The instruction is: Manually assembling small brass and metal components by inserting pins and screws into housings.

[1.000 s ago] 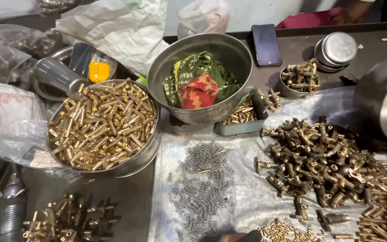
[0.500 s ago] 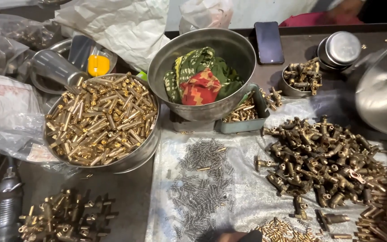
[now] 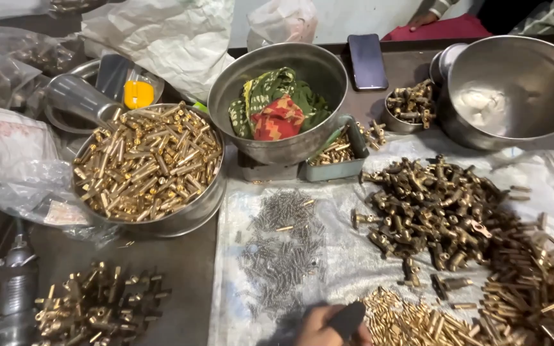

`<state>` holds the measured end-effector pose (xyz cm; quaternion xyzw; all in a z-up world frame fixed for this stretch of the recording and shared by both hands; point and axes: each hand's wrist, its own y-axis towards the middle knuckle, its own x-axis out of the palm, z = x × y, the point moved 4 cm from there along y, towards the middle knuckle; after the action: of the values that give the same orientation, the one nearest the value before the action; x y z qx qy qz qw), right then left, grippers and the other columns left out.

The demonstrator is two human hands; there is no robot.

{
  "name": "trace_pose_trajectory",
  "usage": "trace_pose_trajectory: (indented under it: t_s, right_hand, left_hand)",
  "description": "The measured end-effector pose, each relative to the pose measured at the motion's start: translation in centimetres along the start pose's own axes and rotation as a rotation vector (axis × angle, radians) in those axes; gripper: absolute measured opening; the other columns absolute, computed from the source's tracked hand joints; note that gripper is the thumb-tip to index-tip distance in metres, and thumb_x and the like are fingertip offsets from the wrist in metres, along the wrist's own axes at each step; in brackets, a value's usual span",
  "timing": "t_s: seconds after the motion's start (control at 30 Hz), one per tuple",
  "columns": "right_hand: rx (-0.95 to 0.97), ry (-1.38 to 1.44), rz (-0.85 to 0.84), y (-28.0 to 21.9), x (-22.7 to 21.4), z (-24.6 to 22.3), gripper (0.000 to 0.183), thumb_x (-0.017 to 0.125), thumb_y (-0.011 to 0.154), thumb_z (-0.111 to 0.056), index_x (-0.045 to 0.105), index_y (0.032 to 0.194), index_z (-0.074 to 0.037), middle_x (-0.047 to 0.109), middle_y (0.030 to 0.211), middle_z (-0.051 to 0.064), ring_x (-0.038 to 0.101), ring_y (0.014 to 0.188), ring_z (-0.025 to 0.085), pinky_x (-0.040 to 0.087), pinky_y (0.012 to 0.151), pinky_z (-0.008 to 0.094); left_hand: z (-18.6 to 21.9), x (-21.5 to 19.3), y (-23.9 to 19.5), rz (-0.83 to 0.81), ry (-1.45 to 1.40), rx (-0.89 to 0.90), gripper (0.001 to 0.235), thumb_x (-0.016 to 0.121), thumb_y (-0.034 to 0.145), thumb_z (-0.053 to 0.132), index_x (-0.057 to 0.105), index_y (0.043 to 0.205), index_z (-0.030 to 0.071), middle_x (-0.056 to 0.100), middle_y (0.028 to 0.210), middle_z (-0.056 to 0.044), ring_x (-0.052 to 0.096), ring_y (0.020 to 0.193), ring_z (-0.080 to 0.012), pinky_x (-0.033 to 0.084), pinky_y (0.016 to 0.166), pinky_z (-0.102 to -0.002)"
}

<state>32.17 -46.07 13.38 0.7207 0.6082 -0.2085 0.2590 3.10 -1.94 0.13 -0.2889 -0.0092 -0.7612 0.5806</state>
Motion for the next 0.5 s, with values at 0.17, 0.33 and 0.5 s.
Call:
trace_pose_trajectory:
  t_s: [0.17, 0.33, 0.5]
  right_hand:
    - [0.180, 0.120, -0.175, -14.6, 2.7, -9.8, 0.041, 0.059, 0.100, -0.021, 0.064, 0.137, -0.004, 0.072, 0.128, 0.019, 0.069, 0.116, 0.027, 0.053, 0.099, 0.047]
    - [0.241, -0.141, -0.388, -22.0, 6.0, -17.9, 0.038, 0.065, 0.093, -0.031, 0.073, 0.128, -0.019, 0.078, 0.125, 0.002, 0.075, 0.110, 0.021, 0.058, 0.099, 0.042]
    - [0.170, -0.313, -0.346, -20.2, 6.5, -18.8, 0.041, 0.066, 0.096, -0.030, 0.074, 0.136, -0.025, 0.070, 0.141, 0.002, 0.075, 0.105, 0.030, 0.061, 0.090, 0.048]
  left_hand:
    - [6.0, 2.9, -3.2, 0.070, -0.065, -0.091, 0.034, 0.061, 0.105, 0.032, 0.068, 0.090, 0.002, 0.070, 0.074, -0.004, 0.066, 0.058, -0.0123, 0.046, 0.047, -0.025]
    - [8.0, 3.7, -4.9, 0.093, 0.045, 0.029, 0.026, 0.059, 0.104, 0.025, 0.069, 0.092, 0.004, 0.070, 0.073, -0.004, 0.066, 0.059, -0.0115, 0.046, 0.046, -0.023]
    - [8.6, 4.7, -7.8, 0.057, -0.154, 0.127, 0.033, 0.054, 0.110, 0.021, 0.067, 0.088, 0.001, 0.062, 0.062, -0.005, 0.071, 0.060, -0.0147, 0.047, 0.044, -0.024]
